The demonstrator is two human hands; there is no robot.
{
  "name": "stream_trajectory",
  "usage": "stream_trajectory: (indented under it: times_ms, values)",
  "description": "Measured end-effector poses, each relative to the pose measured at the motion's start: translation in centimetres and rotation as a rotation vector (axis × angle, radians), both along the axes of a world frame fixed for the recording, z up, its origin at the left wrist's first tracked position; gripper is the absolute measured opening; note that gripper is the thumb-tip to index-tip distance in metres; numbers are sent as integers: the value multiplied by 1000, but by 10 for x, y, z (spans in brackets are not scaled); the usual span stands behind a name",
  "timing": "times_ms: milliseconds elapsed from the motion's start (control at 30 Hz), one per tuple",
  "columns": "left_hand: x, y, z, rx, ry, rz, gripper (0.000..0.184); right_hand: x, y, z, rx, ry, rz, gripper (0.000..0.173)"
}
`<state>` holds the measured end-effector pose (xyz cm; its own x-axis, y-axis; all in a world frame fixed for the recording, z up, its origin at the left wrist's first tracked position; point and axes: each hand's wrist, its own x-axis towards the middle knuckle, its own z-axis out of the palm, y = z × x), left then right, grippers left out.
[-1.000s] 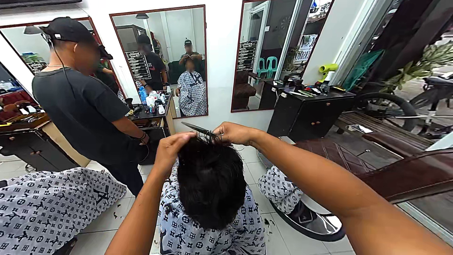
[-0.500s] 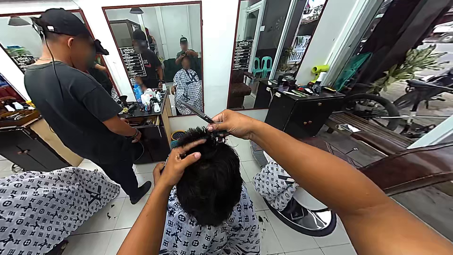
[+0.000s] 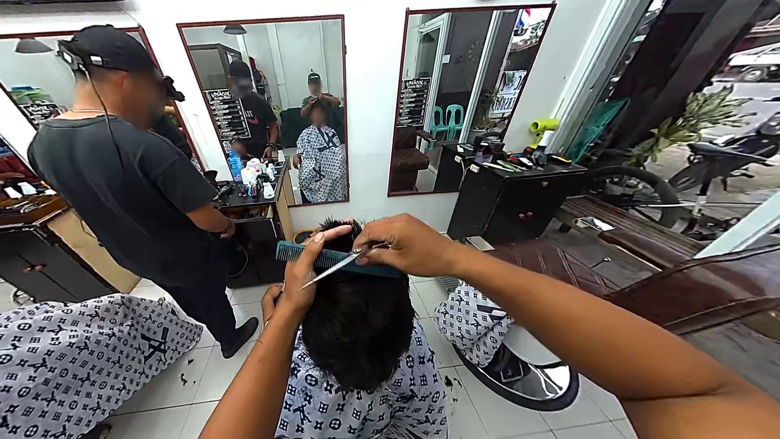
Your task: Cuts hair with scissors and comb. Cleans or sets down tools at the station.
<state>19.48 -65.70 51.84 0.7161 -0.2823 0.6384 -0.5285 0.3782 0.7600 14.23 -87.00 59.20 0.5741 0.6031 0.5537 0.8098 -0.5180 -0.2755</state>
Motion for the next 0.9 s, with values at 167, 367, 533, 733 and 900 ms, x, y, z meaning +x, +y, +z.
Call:
stream_trajectory:
  times_ms: [167,367,533,733,900]
  values:
    - [2,2,2,71,-52,-43,50,15,-57,28,16,190,28,46]
    - [-6,-1,-1,54,-44,39,41,19,-71,41,-108,265,-62,40]
    - [-5,-1,-4,67,-101,23,41,20,-55,53,-197,238,-79,46]
    - [5,9,2,92,-183,-73,50,13,-71,68,-57,40,-223,52]
    - [-1,7,73,-296,-109,-116,53,11,-8,57,333,169,-264,40]
